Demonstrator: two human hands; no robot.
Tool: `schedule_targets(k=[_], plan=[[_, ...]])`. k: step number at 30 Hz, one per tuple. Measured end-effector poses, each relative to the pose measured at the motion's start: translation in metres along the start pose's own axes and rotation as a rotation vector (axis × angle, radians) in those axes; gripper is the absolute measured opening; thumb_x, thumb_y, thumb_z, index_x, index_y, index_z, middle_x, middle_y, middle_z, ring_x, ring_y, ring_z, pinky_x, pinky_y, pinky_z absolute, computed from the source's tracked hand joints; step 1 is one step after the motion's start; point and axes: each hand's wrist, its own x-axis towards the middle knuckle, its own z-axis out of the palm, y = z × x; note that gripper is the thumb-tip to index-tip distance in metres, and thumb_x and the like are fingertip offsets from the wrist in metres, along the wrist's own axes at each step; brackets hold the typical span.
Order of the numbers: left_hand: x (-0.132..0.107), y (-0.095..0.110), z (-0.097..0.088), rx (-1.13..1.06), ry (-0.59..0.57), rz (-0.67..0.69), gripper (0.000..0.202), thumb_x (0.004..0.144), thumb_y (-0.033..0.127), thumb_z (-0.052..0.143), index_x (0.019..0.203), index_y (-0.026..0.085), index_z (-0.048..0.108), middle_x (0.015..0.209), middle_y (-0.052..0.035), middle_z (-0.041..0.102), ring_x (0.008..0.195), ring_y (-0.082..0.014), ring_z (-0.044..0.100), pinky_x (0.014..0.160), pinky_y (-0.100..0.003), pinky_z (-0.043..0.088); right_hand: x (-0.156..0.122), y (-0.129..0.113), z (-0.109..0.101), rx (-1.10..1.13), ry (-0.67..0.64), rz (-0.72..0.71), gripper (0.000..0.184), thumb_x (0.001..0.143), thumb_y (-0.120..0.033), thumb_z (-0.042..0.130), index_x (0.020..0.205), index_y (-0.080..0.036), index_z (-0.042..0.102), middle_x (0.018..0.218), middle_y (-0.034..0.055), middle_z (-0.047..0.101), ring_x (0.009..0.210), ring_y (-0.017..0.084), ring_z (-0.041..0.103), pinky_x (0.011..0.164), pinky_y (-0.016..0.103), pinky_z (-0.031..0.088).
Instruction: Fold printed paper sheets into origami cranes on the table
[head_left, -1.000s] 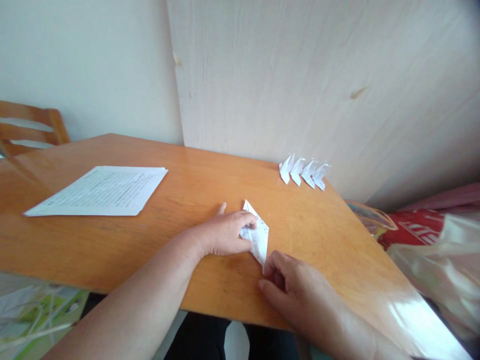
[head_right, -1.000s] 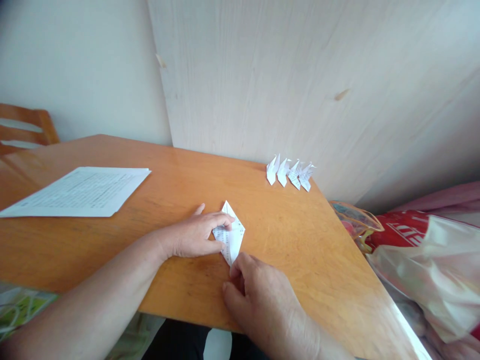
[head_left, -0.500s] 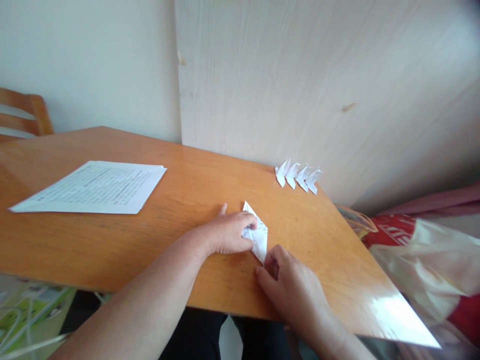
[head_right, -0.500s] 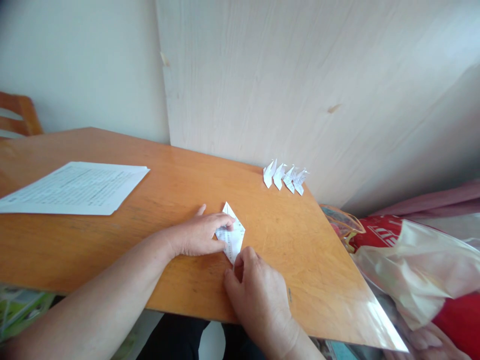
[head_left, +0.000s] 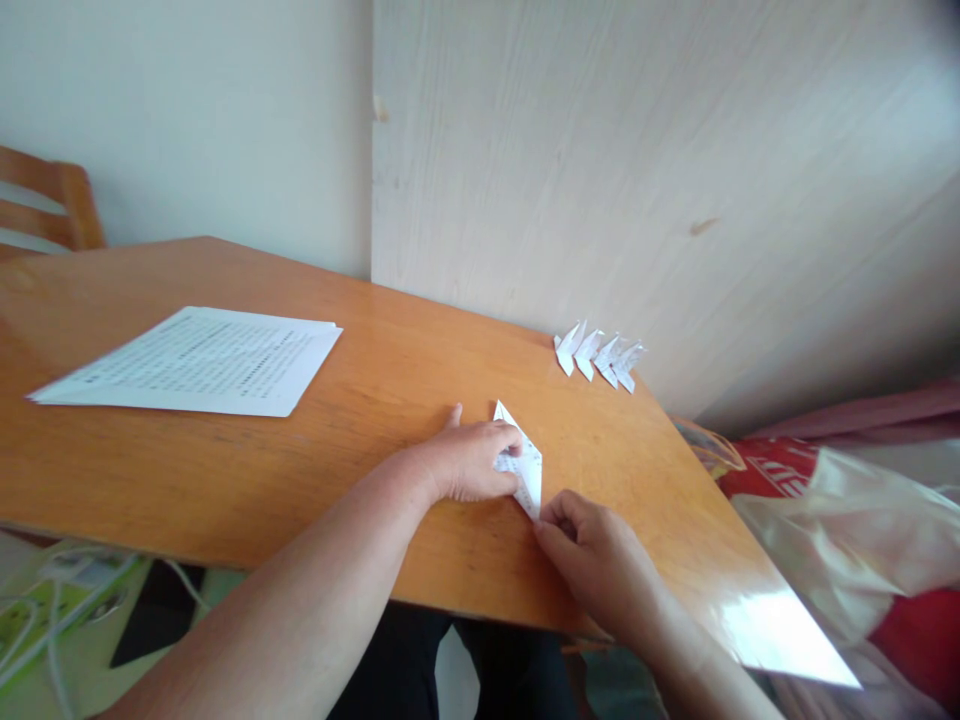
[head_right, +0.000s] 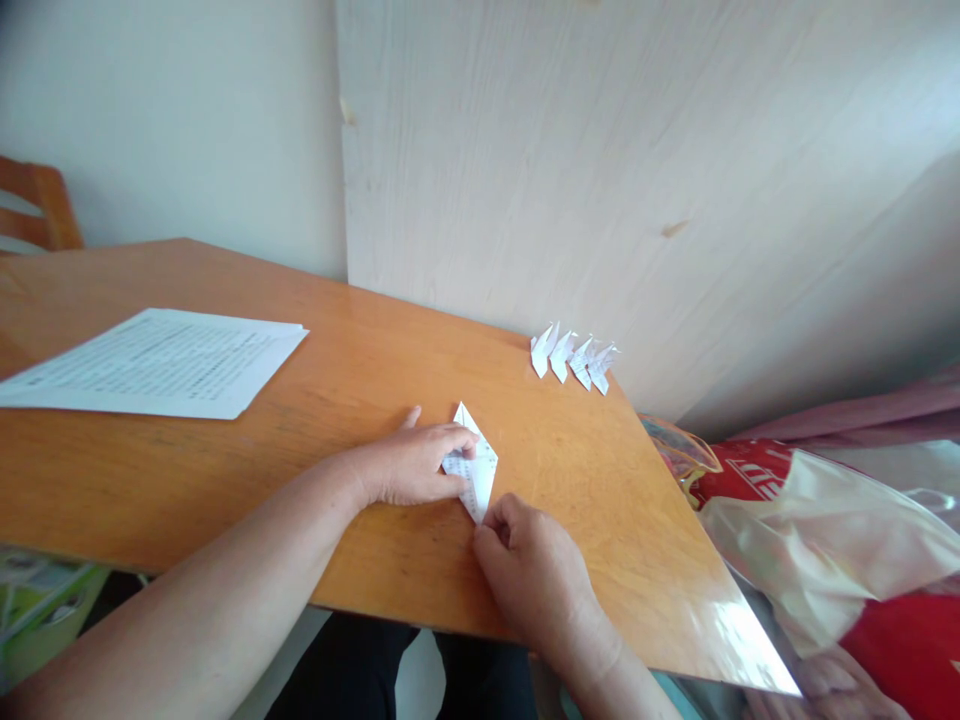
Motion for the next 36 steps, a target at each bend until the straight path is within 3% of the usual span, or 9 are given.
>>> schedule_targets(k=[13,20,27,36], plan=[[0.000,-0.002,0.002,-0.021,0.023,0.016,0.031,0.080,0.037,0.063,0.110,0.030,0.057,0.120,-0.0009,0.068,0.115,-0.0289,0.060,0.113,-0.070,-0.005,0.001,0.009,-0.012,0.090,-0.122,-0.097,0.019,0.090,-0.027,0.051,0.074,-0.019,0.056,0.071,-0.0002,0.060,0.068,0.015,0.053,0.062,0.027,0.037],[0.001,0.005,0.003,-0.005,0.061,0.022,0.032,0.081,0.052,0.064,0.099,0.026,0.058,0.117,-0.0024,0.067,0.118,-0.0313,0.057,0.113,-0.071,0.002,-0.002,0.011,-0.013,0.162,-0.068,-0.096,0.018,0.090,-0.025,0.051,0.074,-0.019,0.056,0.070,-0.0013,0.058,0.068,0.014,0.053,0.063,0.027,0.038],[0.002,0.005,0.005,0.029,0.072,0.033,0.042,0.073,0.053,0.072,0.103,0.027,0.057,0.124,-0.0027,0.064,0.123,-0.0327,0.053,0.113,-0.066,0.012,-0.004,0.007,-0.011,0.175,-0.044,-0.106,0.017,0.090,-0.022,0.052,0.074,-0.019,0.057,0.070,-0.0014,0.060,0.067,0.013,0.053,0.061,0.025,0.037],[0.001,0.006,0.004,0.024,0.063,0.020,0.044,0.073,0.056,0.071,0.103,0.028,0.055,0.128,-0.0029,0.063,0.124,-0.0326,0.053,0.113,-0.067,0.010,-0.014,0.011,0.005,0.053,0.041,-0.130,0.007,0.084,-0.023,0.057,0.077,-0.022,0.056,0.065,-0.0033,0.059,0.058,0.012,0.053,0.054,0.024,0.033]])
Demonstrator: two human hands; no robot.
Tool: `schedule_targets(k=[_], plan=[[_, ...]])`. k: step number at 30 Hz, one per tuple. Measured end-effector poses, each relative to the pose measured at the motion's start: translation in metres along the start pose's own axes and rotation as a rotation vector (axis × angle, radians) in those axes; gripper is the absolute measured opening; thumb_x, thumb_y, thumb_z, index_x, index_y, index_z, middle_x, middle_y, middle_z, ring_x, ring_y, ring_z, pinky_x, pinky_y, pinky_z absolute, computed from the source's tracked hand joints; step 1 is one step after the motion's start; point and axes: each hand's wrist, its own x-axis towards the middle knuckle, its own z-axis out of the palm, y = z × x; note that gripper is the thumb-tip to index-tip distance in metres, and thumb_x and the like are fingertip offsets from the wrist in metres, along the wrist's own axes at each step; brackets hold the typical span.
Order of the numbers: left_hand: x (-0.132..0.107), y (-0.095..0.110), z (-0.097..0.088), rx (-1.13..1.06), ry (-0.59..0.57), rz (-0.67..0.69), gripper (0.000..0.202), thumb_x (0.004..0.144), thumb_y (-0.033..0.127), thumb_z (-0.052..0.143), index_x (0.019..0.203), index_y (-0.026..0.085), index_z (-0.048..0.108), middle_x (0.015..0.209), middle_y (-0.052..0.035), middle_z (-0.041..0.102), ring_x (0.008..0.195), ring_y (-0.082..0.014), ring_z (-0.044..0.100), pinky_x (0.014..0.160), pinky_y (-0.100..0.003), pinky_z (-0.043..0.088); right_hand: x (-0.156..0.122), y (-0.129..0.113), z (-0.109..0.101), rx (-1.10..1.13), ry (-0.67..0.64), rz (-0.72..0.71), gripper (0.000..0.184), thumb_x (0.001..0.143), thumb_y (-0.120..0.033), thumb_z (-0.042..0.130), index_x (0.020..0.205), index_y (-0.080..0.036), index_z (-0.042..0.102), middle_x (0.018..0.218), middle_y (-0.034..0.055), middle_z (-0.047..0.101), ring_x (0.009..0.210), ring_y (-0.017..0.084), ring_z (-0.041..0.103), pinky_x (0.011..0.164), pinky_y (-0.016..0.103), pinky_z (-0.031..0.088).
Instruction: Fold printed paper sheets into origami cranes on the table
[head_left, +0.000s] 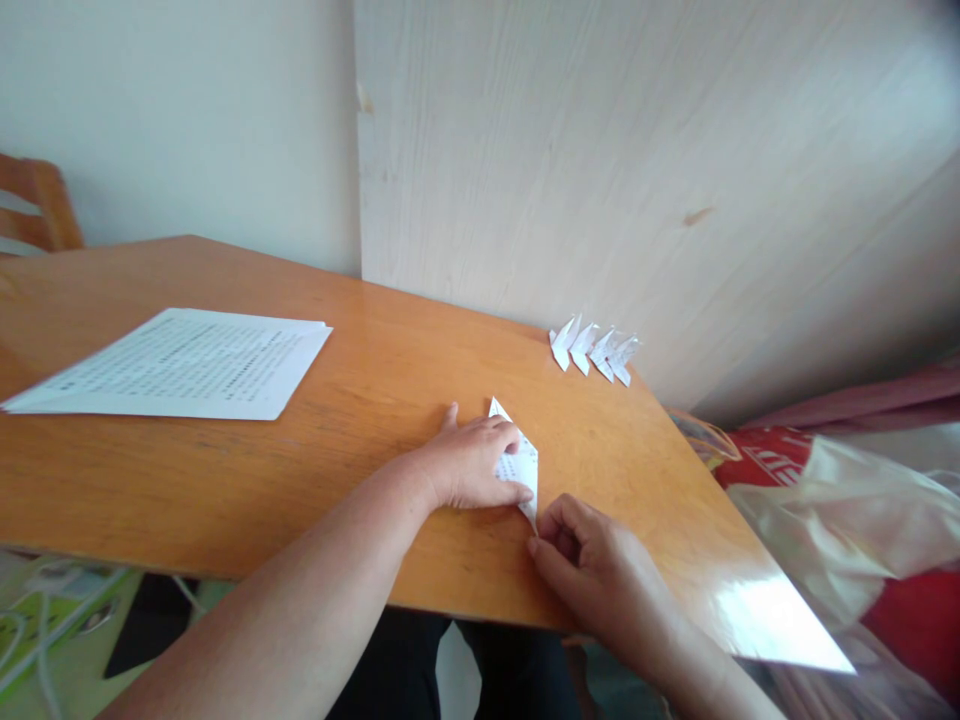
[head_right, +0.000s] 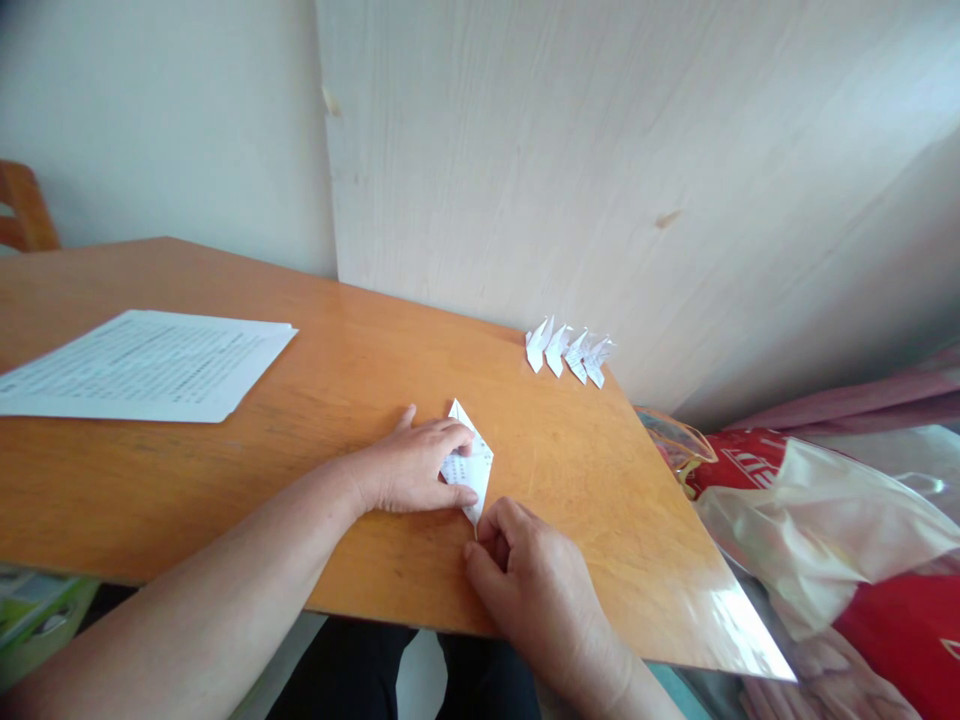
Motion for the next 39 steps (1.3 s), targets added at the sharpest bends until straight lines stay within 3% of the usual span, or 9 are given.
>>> schedule_targets(k=[14,25,39], plan=[[0.000,-0.003,-0.001,-0.023,-0.023,-0.003,0.055,0.066,0.063,0.075,0.103,0.028,0.055,0.126,-0.0014,0.065,0.121,-0.0314,0.056,0.114,-0.064,0.009,-0.001,0.000,0.006,-0.112,0.082,0.006,0.017,0.088,-0.026,0.052,0.072,-0.022,0.055,0.065,-0.0030,0.062,0.060,0.014,0.057,0.056,0.026,0.031],[0.000,-0.007,-0.004,-0.039,-0.073,0.010,0.063,0.065,0.066,0.077,0.111,0.031,0.053,0.129,-0.0003,0.063,0.124,-0.0305,0.054,0.115,-0.063,0.008,0.004,-0.001,-0.002,-0.025,0.001,0.009,0.017,0.089,-0.027,0.051,0.074,-0.021,0.057,0.067,-0.0022,0.062,0.062,0.013,0.056,0.057,0.026,0.035],[-0.001,-0.002,-0.004,0.021,-0.057,0.016,0.063,0.062,0.062,0.077,0.111,0.030,0.055,0.127,-0.0019,0.063,0.125,-0.0326,0.052,0.115,-0.062,0.013,0.011,0.003,-0.003,0.058,0.066,0.011,0.013,0.089,-0.022,0.051,0.077,-0.021,0.057,0.070,-0.0024,0.061,0.065,0.013,0.056,0.059,0.025,0.038]])
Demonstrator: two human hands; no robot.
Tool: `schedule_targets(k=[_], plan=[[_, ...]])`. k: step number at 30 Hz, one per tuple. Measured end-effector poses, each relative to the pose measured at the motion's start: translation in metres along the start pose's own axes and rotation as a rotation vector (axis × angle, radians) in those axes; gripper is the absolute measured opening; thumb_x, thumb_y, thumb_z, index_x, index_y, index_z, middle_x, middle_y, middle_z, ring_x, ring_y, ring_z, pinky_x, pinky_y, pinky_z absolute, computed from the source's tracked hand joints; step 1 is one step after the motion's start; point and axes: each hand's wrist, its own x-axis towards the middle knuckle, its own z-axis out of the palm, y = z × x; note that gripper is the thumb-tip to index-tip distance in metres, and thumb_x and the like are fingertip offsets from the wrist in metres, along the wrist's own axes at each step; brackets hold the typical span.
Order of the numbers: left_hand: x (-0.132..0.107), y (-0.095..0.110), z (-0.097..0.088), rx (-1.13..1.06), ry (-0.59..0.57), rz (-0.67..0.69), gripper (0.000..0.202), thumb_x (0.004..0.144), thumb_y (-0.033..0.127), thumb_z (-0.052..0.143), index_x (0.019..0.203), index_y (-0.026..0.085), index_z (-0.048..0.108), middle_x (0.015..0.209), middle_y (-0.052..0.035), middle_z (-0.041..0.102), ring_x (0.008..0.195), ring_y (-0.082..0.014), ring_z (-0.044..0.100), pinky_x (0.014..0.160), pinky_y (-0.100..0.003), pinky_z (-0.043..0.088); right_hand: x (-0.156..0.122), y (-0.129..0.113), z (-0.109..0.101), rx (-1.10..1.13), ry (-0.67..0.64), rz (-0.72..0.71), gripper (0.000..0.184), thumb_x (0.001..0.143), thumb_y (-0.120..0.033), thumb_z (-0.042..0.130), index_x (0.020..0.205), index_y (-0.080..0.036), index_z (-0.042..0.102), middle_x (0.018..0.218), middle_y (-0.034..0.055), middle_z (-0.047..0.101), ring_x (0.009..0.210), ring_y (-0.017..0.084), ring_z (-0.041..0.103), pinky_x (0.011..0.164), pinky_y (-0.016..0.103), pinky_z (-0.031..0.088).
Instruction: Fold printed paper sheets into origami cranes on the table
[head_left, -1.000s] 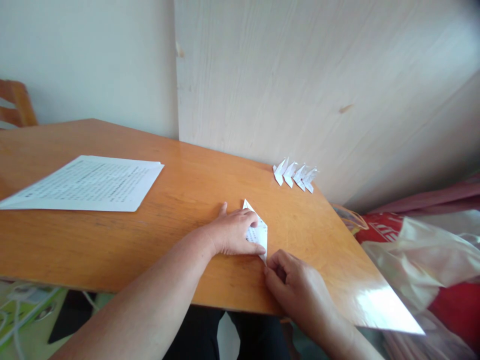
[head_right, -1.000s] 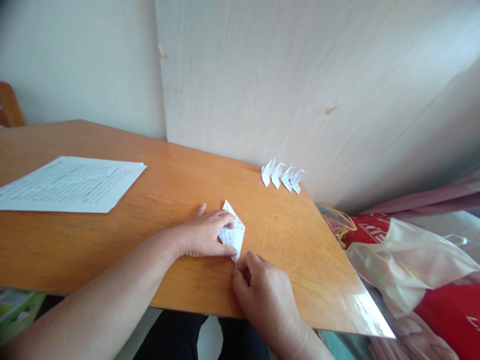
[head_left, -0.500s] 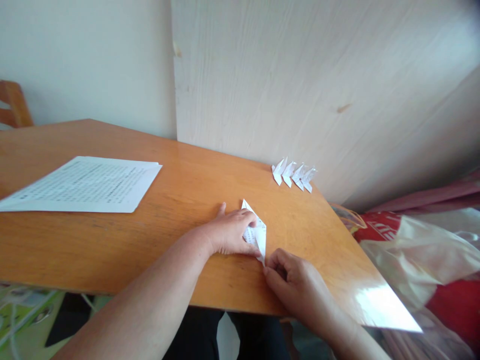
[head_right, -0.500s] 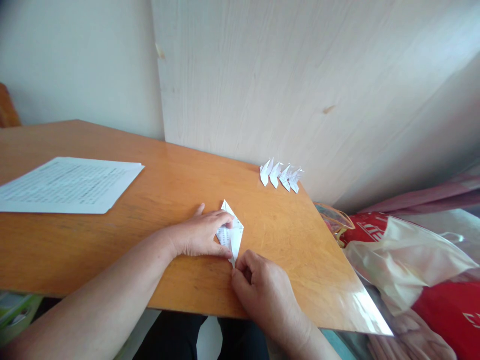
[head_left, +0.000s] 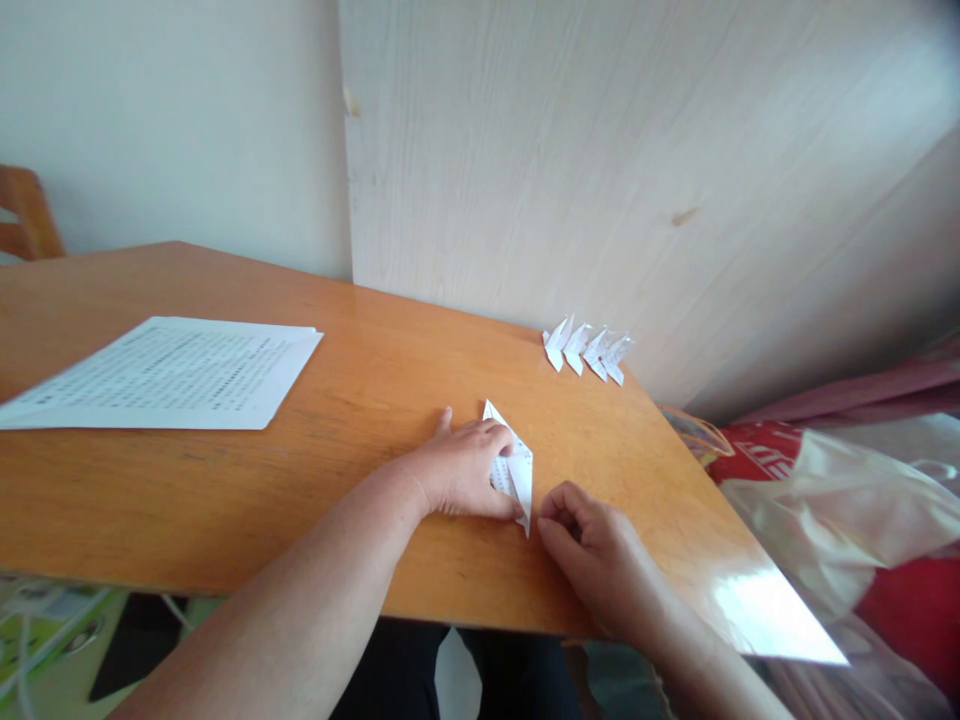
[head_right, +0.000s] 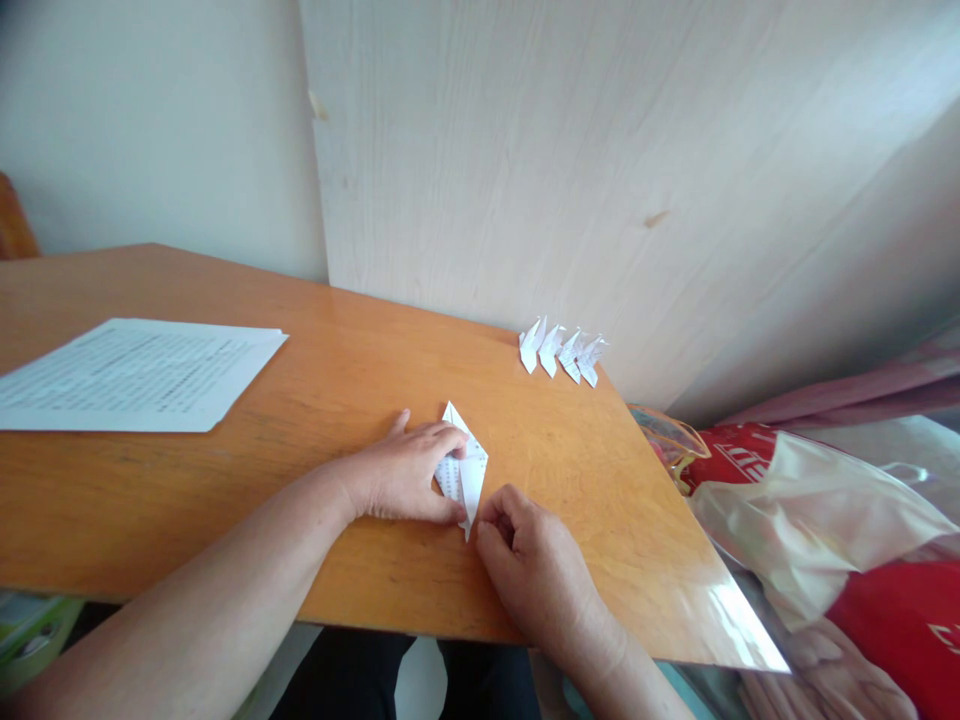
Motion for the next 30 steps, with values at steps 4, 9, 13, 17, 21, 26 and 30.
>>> schedule_targets(k=[4,9,13,17,21,26,30], plan=[[-0.001,0.002,-0.002,0.015,-0.020,-0.011,0.062,0.065,0.063,0.075,0.114,0.030,0.055,0.130,-0.0026,0.061,0.127,-0.0328,0.051,0.115,-0.063,0.012,-0.006,0.000,0.004,-0.022,-0.001,-0.070,0.010,0.089,-0.021,0.051,0.080,-0.022,0.057,0.068,-0.0027,0.059,0.061,0.013,0.054,0.057,0.025,0.036],[-0.001,0.002,-0.002,0.027,-0.028,-0.020,0.061,0.067,0.064,0.073,0.114,0.030,0.055,0.133,-0.0019,0.060,0.128,-0.0317,0.050,0.116,-0.061,0.012,-0.013,-0.005,0.005,-0.119,0.025,-0.124,0.007,0.086,-0.021,0.055,0.078,-0.022,0.054,0.068,-0.0031,0.058,0.060,0.012,0.052,0.057,0.026,0.033],[0.000,0.002,-0.001,0.031,-0.025,-0.020,0.061,0.067,0.064,0.072,0.113,0.029,0.055,0.132,-0.0022,0.061,0.128,-0.0318,0.050,0.116,-0.060,0.014,-0.014,-0.009,0.006,-0.177,0.040,-0.129,0.008,0.085,-0.023,0.056,0.078,-0.022,0.053,0.068,-0.0028,0.058,0.060,0.013,0.053,0.056,0.026,0.033],[0.001,0.001,0.001,0.014,-0.002,-0.016,0.058,0.066,0.062,0.073,0.109,0.029,0.054,0.131,-0.0025,0.062,0.126,-0.0322,0.052,0.115,-0.061,0.013,-0.014,-0.008,0.008,-0.252,0.066,-0.166,0.011,0.086,-0.022,0.054,0.075,-0.021,0.053,0.068,-0.0012,0.060,0.059,0.013,0.053,0.056,0.026,0.032],[0.001,0.000,0.001,-0.006,0.002,-0.012,0.059,0.065,0.064,0.074,0.107,0.029,0.054,0.130,-0.0039,0.063,0.125,-0.0325,0.052,0.115,-0.063,0.012,-0.014,-0.006,0.009,-0.272,0.074,-0.156,0.014,0.087,-0.022,0.053,0.073,-0.021,0.055,0.066,-0.0009,0.061,0.058,0.013,0.054,0.056,0.026,0.032],[0.001,0.000,0.001,-0.014,-0.002,-0.008,0.057,0.066,0.063,0.074,0.107,0.028,0.054,0.130,-0.0031,0.062,0.126,-0.0323,0.051,0.114,-0.064,0.010,-0.012,-0.005,0.008,-0.251,0.066,-0.107,0.016,0.087,-0.024,0.053,0.072,-0.021,0.057,0.065,-0.0014,0.062,0.058,0.013,0.056,0.056,0.026,0.032],[0.001,0.001,0.001,-0.008,-0.008,-0.028,0.059,0.064,0.062,0.074,0.108,0.028,0.054,0.130,-0.0040,0.063,0.126,-0.0326,0.052,0.116,-0.062,0.011,-0.010,-0.006,0.007,-0.238,0.055,-0.065,0.018,0.087,-0.025,0.053,0.070,-0.021,0.059,0.064,-0.0015,0.062,0.057,0.013,0.056,0.055,0.026,0.031]])
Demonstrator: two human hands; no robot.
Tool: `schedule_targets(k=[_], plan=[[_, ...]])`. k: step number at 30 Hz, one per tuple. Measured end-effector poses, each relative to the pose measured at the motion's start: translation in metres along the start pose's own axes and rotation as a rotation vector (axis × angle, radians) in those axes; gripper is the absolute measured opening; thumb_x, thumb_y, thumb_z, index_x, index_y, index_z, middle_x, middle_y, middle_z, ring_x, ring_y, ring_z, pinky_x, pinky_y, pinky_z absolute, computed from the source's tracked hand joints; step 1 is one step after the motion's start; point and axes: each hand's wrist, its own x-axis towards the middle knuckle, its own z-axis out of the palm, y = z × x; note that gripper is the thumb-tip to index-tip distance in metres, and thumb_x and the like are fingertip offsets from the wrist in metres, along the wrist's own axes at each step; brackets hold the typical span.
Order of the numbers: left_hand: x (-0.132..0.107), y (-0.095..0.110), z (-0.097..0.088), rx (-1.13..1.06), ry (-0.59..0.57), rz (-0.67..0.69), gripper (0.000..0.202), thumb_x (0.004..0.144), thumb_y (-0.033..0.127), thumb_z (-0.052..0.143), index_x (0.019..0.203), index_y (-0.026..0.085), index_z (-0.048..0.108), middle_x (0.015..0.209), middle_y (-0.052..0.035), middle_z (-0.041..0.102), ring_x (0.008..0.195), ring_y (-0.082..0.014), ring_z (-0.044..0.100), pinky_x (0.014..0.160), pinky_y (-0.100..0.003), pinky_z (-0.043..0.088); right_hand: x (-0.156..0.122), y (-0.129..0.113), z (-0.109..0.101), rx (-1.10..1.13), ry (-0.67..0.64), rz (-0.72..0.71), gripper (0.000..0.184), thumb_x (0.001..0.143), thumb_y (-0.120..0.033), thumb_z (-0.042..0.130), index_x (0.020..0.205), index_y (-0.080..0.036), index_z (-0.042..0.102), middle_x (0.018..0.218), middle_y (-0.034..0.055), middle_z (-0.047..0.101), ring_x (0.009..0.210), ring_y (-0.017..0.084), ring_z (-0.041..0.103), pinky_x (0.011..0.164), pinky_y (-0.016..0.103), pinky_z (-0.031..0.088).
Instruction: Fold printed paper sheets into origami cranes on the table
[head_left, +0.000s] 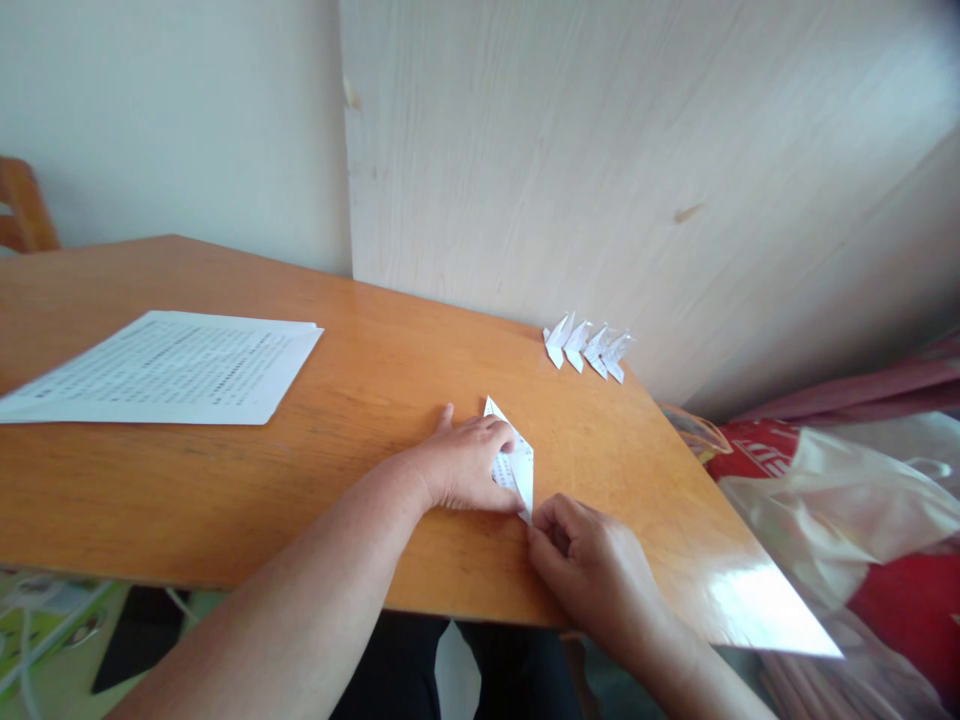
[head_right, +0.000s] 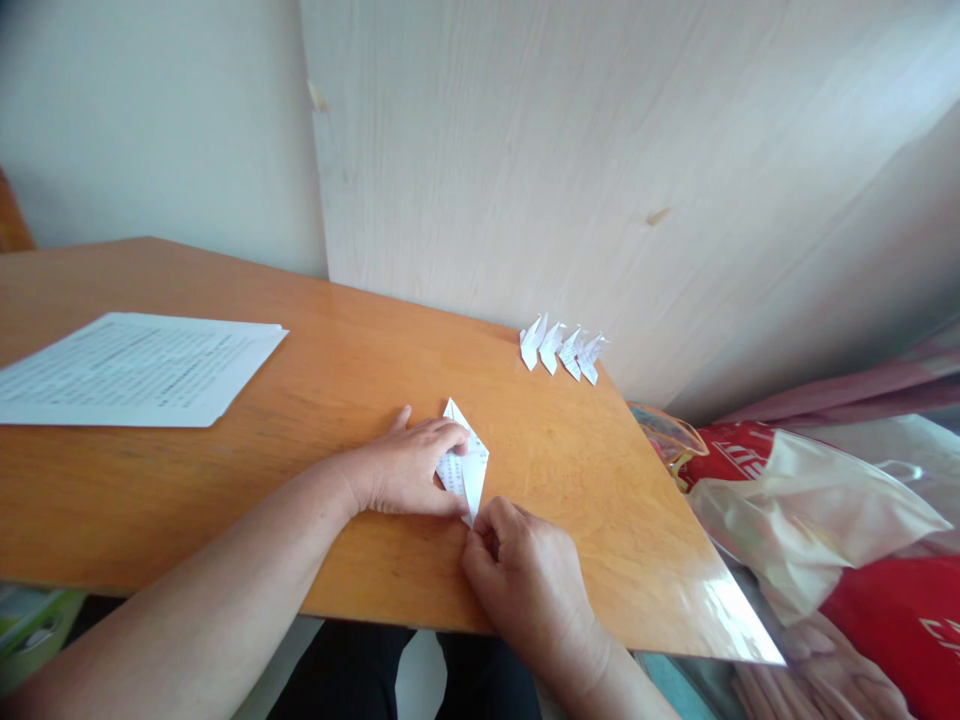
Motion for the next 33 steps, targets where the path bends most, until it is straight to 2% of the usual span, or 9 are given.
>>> schedule_targets(k=[7,11,16,29,33], plan=[[-0.001,0.001,-0.001,-0.003,0.010,0.004,0.057,0.064,0.058,0.075,0.107,0.028,0.054,0.126,-0.0041,0.063,0.125,-0.0339,0.053,0.114,-0.065,0.015,0.002,0.005,-0.003,0.150,-0.061,0.032,0.017,0.088,-0.026,0.053,0.073,-0.021,0.059,0.065,-0.0020,0.062,0.060,0.013,0.057,0.056,0.025,0.036],[0.000,0.003,-0.001,0.014,-0.002,-0.002,0.057,0.065,0.059,0.073,0.110,0.028,0.054,0.128,-0.0054,0.062,0.128,-0.0345,0.050,0.114,-0.065,0.014,0.003,0.009,-0.005,0.236,-0.025,0.072,0.018,0.089,-0.029,0.053,0.075,-0.021,0.060,0.069,-0.0007,0.064,0.064,0.014,0.059,0.056,0.025,0.039],[0.001,0.004,0.000,0.022,0.005,-0.010,0.060,0.062,0.060,0.075,0.108,0.027,0.054,0.128,-0.0064,0.062,0.129,-0.0366,0.049,0.114,-0.066,0.014,0.005,0.010,-0.004,0.242,0.014,0.095,0.019,0.089,-0.028,0.053,0.074,-0.020,0.061,0.069,-0.0001,0.065,0.065,0.015,0.060,0.057,0.025,0.039],[0.000,0.004,-0.002,0.023,-0.014,0.005,0.060,0.065,0.060,0.073,0.112,0.028,0.054,0.131,-0.0061,0.060,0.130,-0.0350,0.047,0.114,-0.066,0.012,0.001,0.007,-0.006,0.246,-0.025,0.068,0.011,0.088,-0.023,0.053,0.080,-0.021,0.060,0.069,-0.0030,0.060,0.063,0.013,0.054,0.058,0.024,0.038],[-0.002,0.002,-0.003,0.000,-0.008,0.018,0.047,0.073,0.054,0.068,0.110,0.028,0.054,0.131,-0.0055,0.061,0.130,-0.0323,0.049,0.115,-0.066,0.011,0.000,0.007,-0.007,0.290,-0.041,0.064,0.011,0.089,-0.023,0.053,0.081,-0.022,0.060,0.071,-0.0029,0.060,0.064,0.013,0.054,0.059,0.024,0.038]])
